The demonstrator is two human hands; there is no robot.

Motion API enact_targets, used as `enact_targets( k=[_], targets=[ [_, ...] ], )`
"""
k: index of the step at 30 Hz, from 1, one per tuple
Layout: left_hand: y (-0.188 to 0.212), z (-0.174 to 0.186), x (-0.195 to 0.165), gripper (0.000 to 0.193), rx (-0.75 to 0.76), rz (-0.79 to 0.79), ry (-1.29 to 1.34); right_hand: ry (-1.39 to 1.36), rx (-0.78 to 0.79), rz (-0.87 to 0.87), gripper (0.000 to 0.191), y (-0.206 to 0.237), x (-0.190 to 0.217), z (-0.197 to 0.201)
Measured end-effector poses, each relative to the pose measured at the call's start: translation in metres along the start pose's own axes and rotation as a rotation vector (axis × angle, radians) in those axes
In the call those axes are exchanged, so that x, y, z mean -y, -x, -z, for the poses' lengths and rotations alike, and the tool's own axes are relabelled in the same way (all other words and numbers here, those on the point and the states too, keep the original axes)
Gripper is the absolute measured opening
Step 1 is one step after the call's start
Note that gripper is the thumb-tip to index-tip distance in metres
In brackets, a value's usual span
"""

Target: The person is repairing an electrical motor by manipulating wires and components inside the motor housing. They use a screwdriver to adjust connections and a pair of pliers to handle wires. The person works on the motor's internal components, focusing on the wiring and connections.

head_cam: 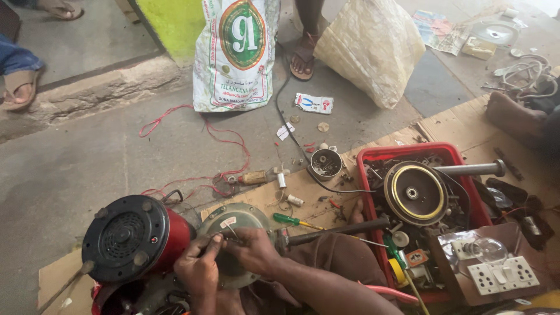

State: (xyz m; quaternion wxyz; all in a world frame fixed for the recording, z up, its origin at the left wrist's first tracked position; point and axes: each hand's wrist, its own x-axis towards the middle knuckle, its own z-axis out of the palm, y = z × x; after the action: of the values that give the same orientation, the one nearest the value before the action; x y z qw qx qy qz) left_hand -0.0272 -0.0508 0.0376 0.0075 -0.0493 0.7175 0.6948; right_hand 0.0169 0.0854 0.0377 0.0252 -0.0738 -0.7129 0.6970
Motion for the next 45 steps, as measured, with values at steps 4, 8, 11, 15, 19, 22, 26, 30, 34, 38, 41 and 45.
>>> enact_targets(
  k=[4, 8, 11, 15, 19, 22, 26, 30, 34, 38, 41, 45],
  targets=[
    [-0.002, 0.005, -0.034, 0.010, 0.132, -0.225, -0.321, 0.049, 0.007, -0.064, 0.028, -0.005, -0.005, 0.002],
    [-0.001, -0.002, -0.048, 0.012, 0.176, -0.296, -0.400, 0.044, -0.032, -0.057, 0.028, -0.006, -0.013, 0.001],
    [0.002, -0.007, -0.047, 0.011, 0.139, -0.326, -0.401, 0.143, -0.079, 0.015, 0.023, -0.004, -0.015, -0.001],
    [0.008, -0.009, -0.031, 0.013, 0.062, -0.301, -0.236, 0.087, -0.132, 0.155, 0.021, 0.000, -0.012, -0.003],
    [0.012, 0.010, -0.004, 0.025, 0.102, -0.077, -0.030, 0.173, -0.138, 0.318, 0.015, -0.006, -0.008, 0.003],
    [0.008, 0.019, 0.015, 0.039, 0.205, 0.042, 0.161, 0.163, -0.089, 0.328, 0.017, -0.013, -0.005, 0.012],
    [0.010, 0.004, 0.035, 0.043, 0.308, -0.044, 0.036, 0.261, -0.030, 0.377, 0.017, -0.024, 0.003, 0.024],
    [0.020, -0.023, 0.043, 0.017, 0.050, -0.245, -0.332, 0.268, -0.029, 0.292, 0.016, -0.028, 0.014, 0.029],
    [0.026, -0.028, 0.039, 0.014, 0.003, -0.298, -0.322, 0.358, -0.020, 0.288, 0.014, -0.033, 0.024, 0.028],
    [0.024, -0.025, 0.034, 0.013, 0.037, -0.306, -0.253, 0.418, 0.018, 0.415, 0.013, -0.032, 0.032, 0.029],
    [0.023, -0.022, 0.036, 0.011, 0.042, -0.265, -0.298, 0.469, 0.084, 0.513, 0.011, -0.029, 0.036, 0.029],
    [0.020, -0.021, 0.042, 0.009, 0.066, -0.378, -0.241, 0.468, 0.109, 0.547, 0.009, -0.030, 0.039, 0.031]
  ],
)
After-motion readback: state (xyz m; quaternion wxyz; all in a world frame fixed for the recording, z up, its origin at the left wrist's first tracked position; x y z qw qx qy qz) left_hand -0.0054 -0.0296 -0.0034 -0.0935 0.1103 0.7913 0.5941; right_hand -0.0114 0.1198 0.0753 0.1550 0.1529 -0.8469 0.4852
